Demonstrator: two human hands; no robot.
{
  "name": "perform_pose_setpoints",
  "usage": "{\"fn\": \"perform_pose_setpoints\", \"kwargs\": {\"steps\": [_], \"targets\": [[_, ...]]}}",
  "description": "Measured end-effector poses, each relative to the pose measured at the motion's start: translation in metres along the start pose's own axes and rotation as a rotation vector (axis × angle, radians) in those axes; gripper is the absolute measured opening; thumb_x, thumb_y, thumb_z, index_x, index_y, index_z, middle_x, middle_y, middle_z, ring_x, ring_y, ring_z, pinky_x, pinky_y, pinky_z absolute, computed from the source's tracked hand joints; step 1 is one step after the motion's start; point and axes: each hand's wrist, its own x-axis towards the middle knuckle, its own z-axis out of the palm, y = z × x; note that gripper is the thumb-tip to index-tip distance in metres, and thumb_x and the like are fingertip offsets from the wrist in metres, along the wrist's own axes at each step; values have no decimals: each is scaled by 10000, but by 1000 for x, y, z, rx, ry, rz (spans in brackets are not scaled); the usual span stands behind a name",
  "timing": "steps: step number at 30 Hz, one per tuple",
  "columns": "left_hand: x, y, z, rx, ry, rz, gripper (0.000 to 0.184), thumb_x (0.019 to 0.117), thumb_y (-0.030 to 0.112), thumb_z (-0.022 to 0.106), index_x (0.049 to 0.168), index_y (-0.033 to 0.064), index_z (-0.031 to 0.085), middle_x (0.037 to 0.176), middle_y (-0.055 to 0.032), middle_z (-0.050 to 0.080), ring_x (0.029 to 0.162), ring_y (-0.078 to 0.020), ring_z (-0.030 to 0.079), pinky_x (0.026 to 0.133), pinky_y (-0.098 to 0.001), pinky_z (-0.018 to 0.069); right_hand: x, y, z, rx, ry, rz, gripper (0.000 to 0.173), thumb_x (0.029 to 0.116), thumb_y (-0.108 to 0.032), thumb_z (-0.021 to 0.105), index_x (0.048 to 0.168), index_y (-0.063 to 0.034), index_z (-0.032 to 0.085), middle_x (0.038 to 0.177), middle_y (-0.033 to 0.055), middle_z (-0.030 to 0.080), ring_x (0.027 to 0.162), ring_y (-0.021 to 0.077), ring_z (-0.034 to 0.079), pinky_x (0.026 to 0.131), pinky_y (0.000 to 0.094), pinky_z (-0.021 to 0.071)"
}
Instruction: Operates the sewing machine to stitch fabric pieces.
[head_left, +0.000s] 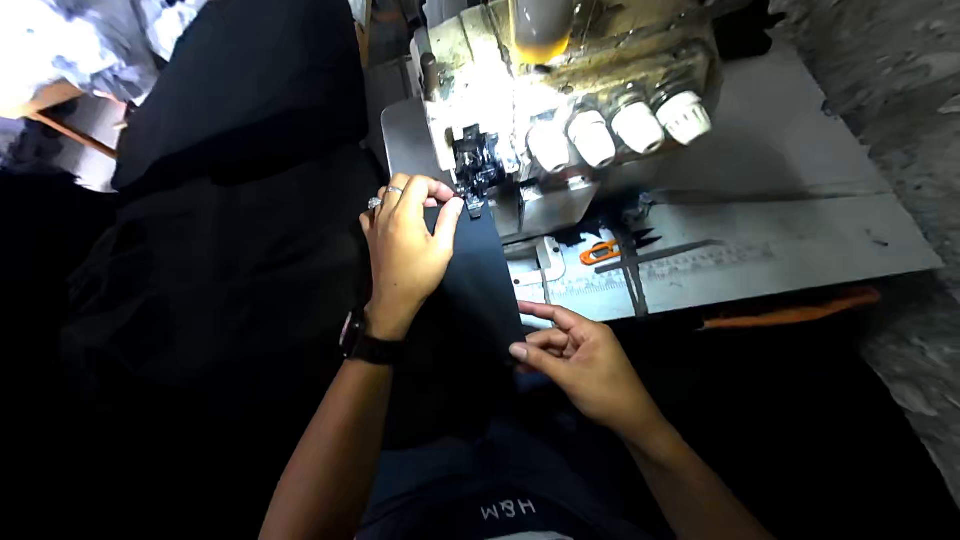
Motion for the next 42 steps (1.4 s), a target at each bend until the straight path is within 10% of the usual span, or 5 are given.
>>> {"fn": "perform_pose_setpoints", "kwargs": {"steps": [4,9,19,25,42], "targets": [[7,-38,-44,-65,-115,19,447,1019,367,601,1311,29,625,1235,-154,678,1159,-219,630,1013,-433,491,-12,-4,-1,-26,14,3,360,890,-20,752,1230,45,652,820,32,767,730,109,750,728,254,649],[5,-58,-67,-56,-300,3,299,985,301,678,1177,72,670,935,-30,683,783,-41,607,748,-251,516,-16,-1,-2,-19,42,24,411,824,46,801,1213,-2,676,789,76,765,690,156,754,692,286,658],[-144,37,1,-82,-27,256,661,830,498,815,1385,240,563,1527,-79,482,1445,-279,405,1186,-601,259,-25,-12,2,27,47,28,476,803,43,799,1256,0,657,761,67,756,666,141,737,696,266,644],[-147,43,23,-30,248,223,156,942,102,619,995,184,741,1194,-19,723,1262,-194,583,1129,-488,317,-28,-26,14,43,52,3,461,837,30,772,1223,-64,539,745,53,744,652,160,747,666,271,650],[-103,25,15,-67,151,162,223,1029,103,525,1015,186,732,1180,24,763,1284,-138,610,1213,-471,237,22,-9,12,23,96,-151,427,862,-59,787,1211,-72,541,830,-42,737,721,80,733,646,220,647]]}}
